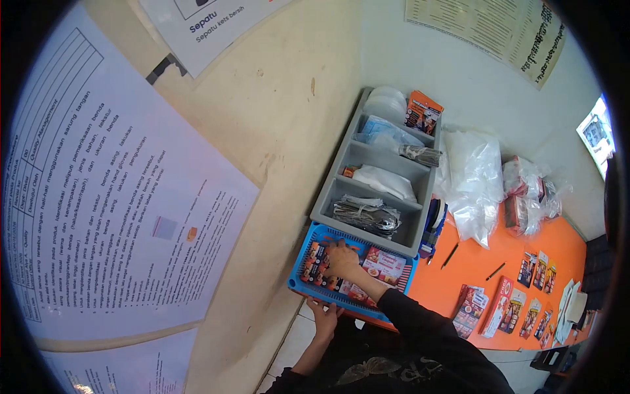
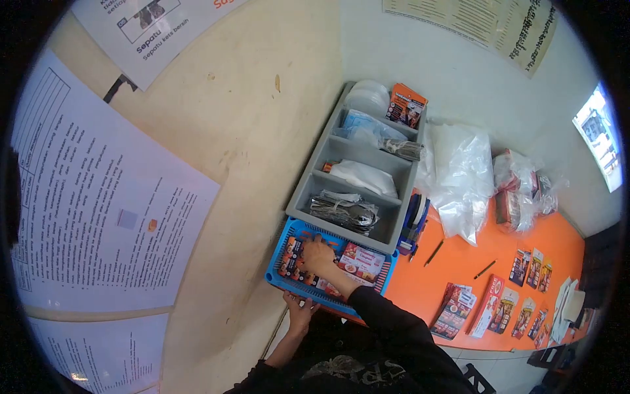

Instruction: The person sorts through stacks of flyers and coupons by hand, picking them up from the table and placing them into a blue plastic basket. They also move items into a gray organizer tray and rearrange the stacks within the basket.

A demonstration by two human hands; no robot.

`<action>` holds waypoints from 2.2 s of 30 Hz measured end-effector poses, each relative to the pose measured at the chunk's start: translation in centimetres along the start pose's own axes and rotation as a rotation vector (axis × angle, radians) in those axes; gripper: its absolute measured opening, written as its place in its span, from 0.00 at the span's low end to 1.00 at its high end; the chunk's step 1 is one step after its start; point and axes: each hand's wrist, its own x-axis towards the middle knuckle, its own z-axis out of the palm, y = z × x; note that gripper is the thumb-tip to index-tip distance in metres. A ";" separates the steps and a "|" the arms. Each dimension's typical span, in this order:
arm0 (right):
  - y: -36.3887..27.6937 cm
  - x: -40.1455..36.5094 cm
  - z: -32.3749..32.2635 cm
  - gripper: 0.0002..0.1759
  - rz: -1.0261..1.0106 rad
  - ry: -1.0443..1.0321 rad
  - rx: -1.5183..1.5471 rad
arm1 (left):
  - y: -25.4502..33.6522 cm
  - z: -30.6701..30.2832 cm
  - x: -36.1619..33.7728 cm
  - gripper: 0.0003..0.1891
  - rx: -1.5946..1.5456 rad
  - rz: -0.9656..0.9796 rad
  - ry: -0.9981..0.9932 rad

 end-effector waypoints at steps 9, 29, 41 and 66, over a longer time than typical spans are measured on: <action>0.6 1.6 0.1 0.54 -0.024 -0.142 -0.039 | -0.2 -0.1 0.1 0.33 0.023 0.056 -0.005; 3.3 -2.5 -5.6 0.18 -0.726 -0.122 1.080 | -1.2 -0.3 -0.1 0.37 0.267 0.373 0.142; 14.4 -22.6 -6.1 0.16 0.545 0.902 0.227 | 1.7 8.7 5.2 0.35 1.272 0.864 -0.166; 18.6 -20.7 4.8 0.27 0.490 0.804 0.806 | -1.3 12.4 7.0 0.47 1.276 0.337 -0.380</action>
